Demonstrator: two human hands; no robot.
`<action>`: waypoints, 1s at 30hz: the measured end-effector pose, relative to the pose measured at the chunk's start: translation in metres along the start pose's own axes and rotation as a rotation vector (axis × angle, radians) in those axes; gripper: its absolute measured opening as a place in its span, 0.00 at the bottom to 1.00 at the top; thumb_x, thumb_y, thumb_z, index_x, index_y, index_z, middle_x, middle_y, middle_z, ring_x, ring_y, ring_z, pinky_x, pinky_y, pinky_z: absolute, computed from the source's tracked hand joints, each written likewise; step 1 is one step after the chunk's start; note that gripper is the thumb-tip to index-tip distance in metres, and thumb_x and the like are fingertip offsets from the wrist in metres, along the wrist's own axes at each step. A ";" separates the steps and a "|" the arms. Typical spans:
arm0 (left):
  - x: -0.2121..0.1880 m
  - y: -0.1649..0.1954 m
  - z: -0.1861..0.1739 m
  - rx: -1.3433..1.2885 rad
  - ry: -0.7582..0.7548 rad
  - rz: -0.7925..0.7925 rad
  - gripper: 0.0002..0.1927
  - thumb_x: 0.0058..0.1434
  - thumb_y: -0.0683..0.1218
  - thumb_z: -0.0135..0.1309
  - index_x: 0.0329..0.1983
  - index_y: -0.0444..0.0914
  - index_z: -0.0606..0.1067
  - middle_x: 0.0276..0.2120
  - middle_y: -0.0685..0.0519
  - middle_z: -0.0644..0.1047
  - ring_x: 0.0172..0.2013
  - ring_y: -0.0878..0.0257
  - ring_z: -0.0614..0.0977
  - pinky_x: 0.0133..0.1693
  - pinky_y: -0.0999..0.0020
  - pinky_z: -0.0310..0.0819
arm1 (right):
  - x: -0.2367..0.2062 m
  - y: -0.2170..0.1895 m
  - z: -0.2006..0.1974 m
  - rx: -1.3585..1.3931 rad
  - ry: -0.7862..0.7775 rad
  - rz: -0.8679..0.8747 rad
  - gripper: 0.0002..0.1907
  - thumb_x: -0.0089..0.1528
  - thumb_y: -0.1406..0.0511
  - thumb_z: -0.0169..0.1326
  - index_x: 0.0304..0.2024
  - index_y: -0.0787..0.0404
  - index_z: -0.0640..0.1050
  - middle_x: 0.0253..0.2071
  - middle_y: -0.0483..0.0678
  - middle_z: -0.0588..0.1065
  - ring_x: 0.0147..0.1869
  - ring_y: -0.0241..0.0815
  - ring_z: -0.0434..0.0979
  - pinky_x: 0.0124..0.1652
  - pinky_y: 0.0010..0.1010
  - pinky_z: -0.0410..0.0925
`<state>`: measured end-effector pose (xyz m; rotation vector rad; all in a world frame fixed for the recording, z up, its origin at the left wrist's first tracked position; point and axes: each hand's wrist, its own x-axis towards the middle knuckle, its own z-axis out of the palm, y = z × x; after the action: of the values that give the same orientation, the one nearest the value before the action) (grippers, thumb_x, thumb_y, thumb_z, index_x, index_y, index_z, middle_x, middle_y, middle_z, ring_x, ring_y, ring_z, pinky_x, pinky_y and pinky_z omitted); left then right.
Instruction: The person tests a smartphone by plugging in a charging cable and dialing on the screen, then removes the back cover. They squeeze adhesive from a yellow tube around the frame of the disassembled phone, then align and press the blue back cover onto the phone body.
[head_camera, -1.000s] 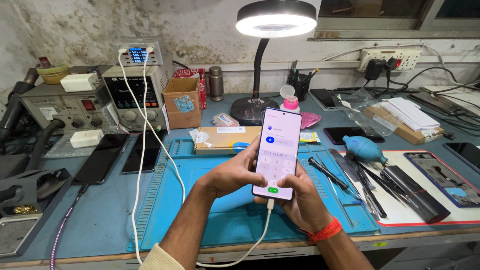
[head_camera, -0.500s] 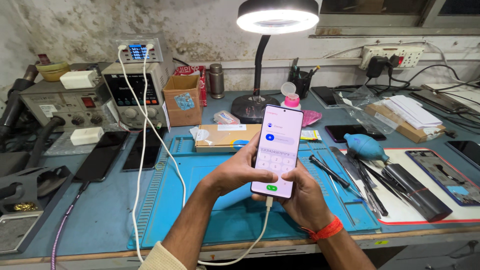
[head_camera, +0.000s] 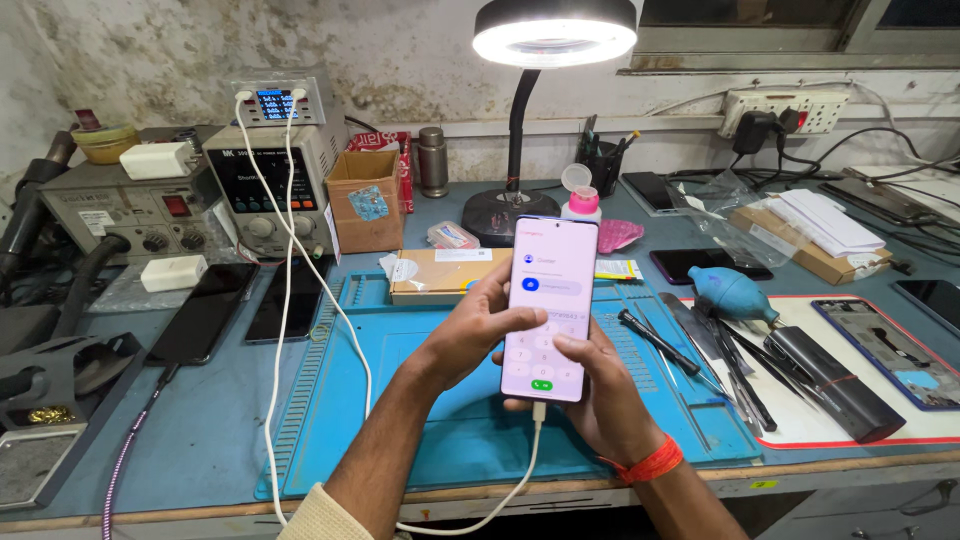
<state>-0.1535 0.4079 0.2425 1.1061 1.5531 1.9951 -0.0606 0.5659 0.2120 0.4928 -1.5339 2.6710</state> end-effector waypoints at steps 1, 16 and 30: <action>0.001 0.002 0.001 -0.031 0.020 0.042 0.40 0.61 0.43 0.60 0.76 0.40 0.58 0.51 0.49 0.79 0.48 0.65 0.81 0.43 0.71 0.78 | 0.000 0.001 0.001 0.002 -0.013 0.004 0.30 0.64 0.62 0.46 0.67 0.64 0.61 0.55 0.60 0.74 0.56 0.60 0.80 0.39 0.50 0.80; 0.032 0.031 0.010 0.324 0.347 0.211 0.23 0.49 0.43 0.72 0.46 0.34 0.76 0.36 0.49 0.83 0.36 0.68 0.84 0.38 0.73 0.82 | 0.001 0.010 0.001 -0.128 0.009 0.068 0.26 0.64 0.68 0.51 0.65 0.66 0.65 0.49 0.62 0.79 0.48 0.54 0.84 0.39 0.46 0.81; 0.050 0.029 0.008 0.452 0.725 0.252 0.25 0.71 0.56 0.54 0.24 0.33 0.76 0.18 0.55 0.72 0.21 0.71 0.69 0.23 0.71 0.61 | 0.001 0.009 0.004 -0.165 -0.020 0.073 0.25 0.65 0.66 0.52 0.64 0.67 0.66 0.48 0.63 0.80 0.46 0.53 0.84 0.37 0.42 0.81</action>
<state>-0.1737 0.4393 0.2874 0.7755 2.4225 2.4535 -0.0617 0.5578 0.2071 0.4655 -1.7923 2.5674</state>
